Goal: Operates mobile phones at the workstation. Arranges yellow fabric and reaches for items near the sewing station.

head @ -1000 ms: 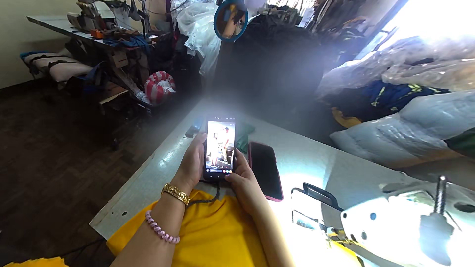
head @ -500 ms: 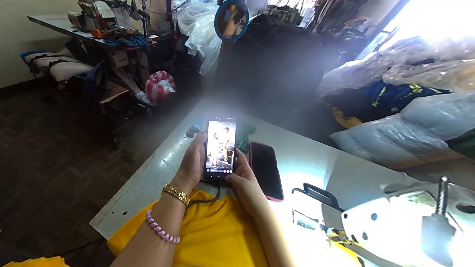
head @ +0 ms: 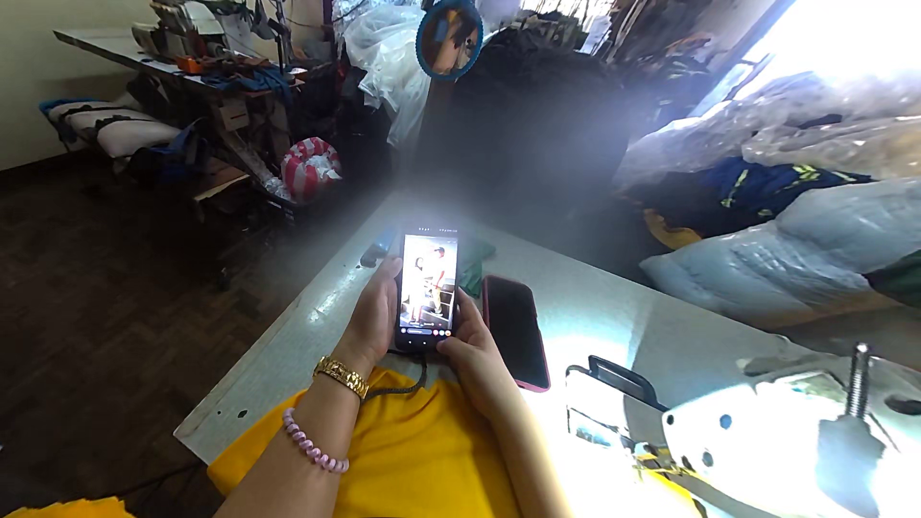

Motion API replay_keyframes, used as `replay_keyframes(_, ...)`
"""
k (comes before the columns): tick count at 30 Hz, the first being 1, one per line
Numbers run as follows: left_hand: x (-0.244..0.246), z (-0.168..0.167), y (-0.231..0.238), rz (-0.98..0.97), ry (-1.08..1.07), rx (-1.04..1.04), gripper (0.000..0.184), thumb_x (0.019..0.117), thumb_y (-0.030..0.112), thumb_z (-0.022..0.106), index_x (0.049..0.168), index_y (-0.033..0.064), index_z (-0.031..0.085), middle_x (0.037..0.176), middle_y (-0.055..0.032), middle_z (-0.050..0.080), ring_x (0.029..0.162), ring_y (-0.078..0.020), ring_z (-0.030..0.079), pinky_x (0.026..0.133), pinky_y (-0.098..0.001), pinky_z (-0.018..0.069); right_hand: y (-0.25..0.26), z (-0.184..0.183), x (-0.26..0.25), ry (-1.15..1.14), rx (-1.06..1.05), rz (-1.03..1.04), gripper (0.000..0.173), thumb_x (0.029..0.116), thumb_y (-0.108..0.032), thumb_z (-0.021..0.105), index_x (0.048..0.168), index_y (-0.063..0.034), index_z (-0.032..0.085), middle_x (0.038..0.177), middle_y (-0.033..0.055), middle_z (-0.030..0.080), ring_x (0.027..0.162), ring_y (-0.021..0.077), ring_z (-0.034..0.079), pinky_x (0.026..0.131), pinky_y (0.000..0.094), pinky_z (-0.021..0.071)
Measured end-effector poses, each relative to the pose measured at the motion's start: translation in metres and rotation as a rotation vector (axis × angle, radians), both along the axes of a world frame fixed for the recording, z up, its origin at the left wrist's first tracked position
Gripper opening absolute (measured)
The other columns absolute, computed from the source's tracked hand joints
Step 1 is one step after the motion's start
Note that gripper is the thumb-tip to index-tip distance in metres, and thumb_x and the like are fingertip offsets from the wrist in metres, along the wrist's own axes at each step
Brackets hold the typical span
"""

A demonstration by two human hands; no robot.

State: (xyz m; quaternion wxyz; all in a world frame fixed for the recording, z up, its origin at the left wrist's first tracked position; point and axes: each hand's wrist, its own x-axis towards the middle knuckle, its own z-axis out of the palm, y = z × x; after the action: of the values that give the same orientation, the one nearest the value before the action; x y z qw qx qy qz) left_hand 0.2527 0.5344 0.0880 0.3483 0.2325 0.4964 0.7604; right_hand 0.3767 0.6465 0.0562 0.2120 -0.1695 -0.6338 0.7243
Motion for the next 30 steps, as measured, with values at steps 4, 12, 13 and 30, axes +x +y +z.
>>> replay_keyframes(4,0.000,0.001,0.000,-0.002,-0.004,-0.001,0.057,0.1082,0.052,0.022,0.151,0.0227,0.044,0.141,-0.0016,0.060,0.125,-0.0170,0.060,0.101,-0.0438,0.0515,0.000,0.000,0.000,-0.006,0.004,0.001,0.088,0.0771,0.009,0.054,0.158,-0.0181,0.031,0.134,0.0105,0.063,0.113,0.0204,0.068,0.092,0.0383,0.0594)
replay_keyframes(12,0.000,0.001,0.000,-0.003,-0.012,0.008,0.057,0.1082,0.053,0.022,0.152,0.0229,0.044,0.143,-0.0017,0.059,0.127,-0.0172,0.059,0.103,-0.0445,0.0506,0.006,0.003,0.003,-0.028,0.002,0.088,0.096,0.0744,0.014,0.051,0.160,-0.0201,0.024,0.140,0.0102,0.060,0.118,0.0200,0.066,0.096,0.0375,0.0578)
replay_keyframes(13,0.000,0.001,0.000,-0.001,-0.014,0.008,0.058,0.1081,0.053,0.022,0.153,0.0228,0.043,0.144,-0.0019,0.058,0.127,-0.0175,0.059,0.103,-0.0448,0.0505,0.006,0.003,0.003,-0.028,0.001,0.095,0.097,0.0742,0.014,0.051,0.160,-0.0206,0.024,0.140,0.0097,0.060,0.118,0.0198,0.066,0.097,0.0372,0.0576)
replay_keyframes(30,0.001,0.000,-0.001,0.000,-0.009,0.009,0.059,0.1076,0.053,0.025,0.153,0.0208,0.043,0.145,-0.0028,0.058,0.129,-0.0183,0.057,0.105,-0.0450,0.0490,-0.016,0.003,-0.007,-0.273,0.490,-0.149,0.123,0.0726,-0.019,0.086,0.165,-0.0195,0.004,0.157,0.0157,0.039,0.130,0.0204,0.056,0.104,0.0404,0.0512)
